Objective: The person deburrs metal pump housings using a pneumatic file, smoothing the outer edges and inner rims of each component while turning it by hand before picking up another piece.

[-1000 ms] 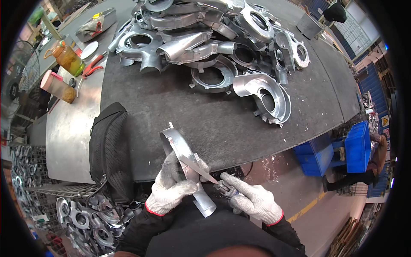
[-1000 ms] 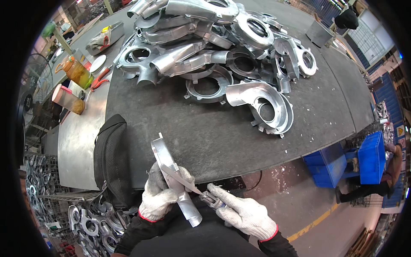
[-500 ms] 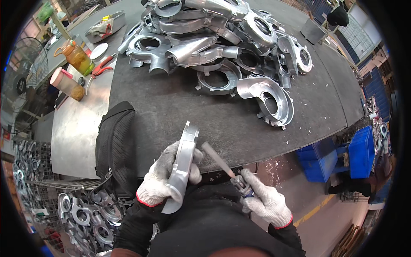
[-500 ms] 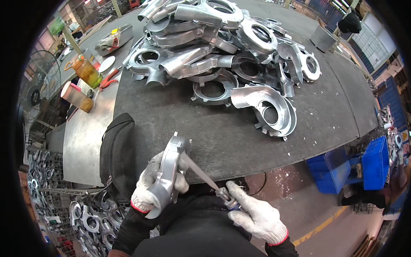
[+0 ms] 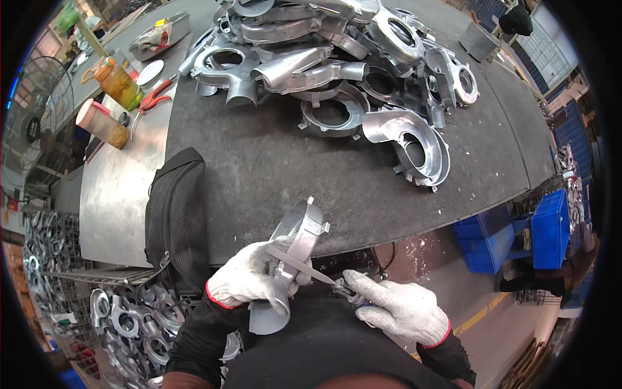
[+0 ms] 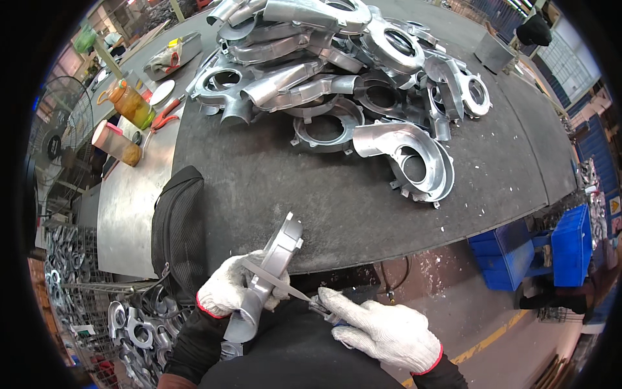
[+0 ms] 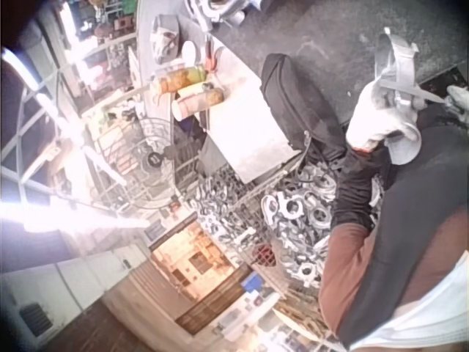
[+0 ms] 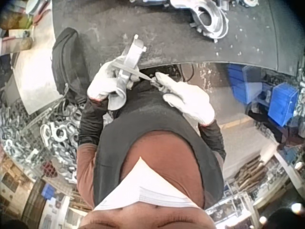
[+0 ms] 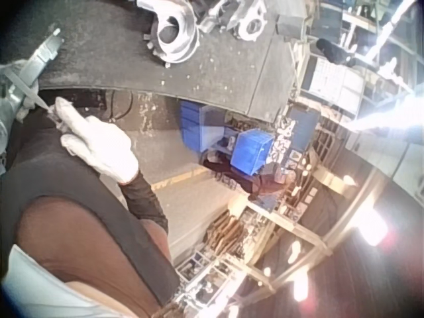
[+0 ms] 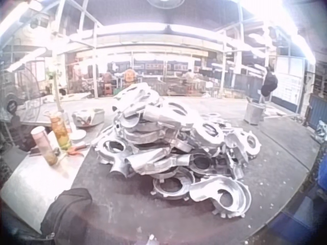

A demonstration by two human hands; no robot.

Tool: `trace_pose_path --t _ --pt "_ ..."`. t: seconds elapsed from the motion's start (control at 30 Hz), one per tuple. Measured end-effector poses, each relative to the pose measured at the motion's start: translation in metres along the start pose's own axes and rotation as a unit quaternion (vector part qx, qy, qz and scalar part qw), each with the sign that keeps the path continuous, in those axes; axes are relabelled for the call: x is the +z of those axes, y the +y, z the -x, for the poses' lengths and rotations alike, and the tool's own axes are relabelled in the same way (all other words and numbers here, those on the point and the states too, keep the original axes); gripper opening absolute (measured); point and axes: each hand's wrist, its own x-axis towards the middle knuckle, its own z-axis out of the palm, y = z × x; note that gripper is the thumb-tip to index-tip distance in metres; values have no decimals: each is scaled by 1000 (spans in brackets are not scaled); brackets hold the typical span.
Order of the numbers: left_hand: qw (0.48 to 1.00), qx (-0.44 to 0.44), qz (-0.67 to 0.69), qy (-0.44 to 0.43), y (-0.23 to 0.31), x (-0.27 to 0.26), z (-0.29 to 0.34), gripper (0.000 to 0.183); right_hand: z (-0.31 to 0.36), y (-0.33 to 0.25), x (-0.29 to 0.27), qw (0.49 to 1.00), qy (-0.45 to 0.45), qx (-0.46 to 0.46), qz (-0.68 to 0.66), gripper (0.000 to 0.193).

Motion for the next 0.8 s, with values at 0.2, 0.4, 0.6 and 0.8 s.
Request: trace_pose_path --t 0.2,0.4,0.6,0.8 --pt "998 -6 60 9 -3 -5 1 85 5 4 3 998 54 -15 2 69" --pt "1000 4 -5 -7 -4 -6 2 83 -3 -5 14 992 86 -39 86 64" --pt "1000 -7 18 13 0 -2 3 74 -4 -12 6 996 36 -3 85 66" --pt "999 -32 -34 1 0 -4 3 78 -4 -1 18 984 118 -63 119 64"
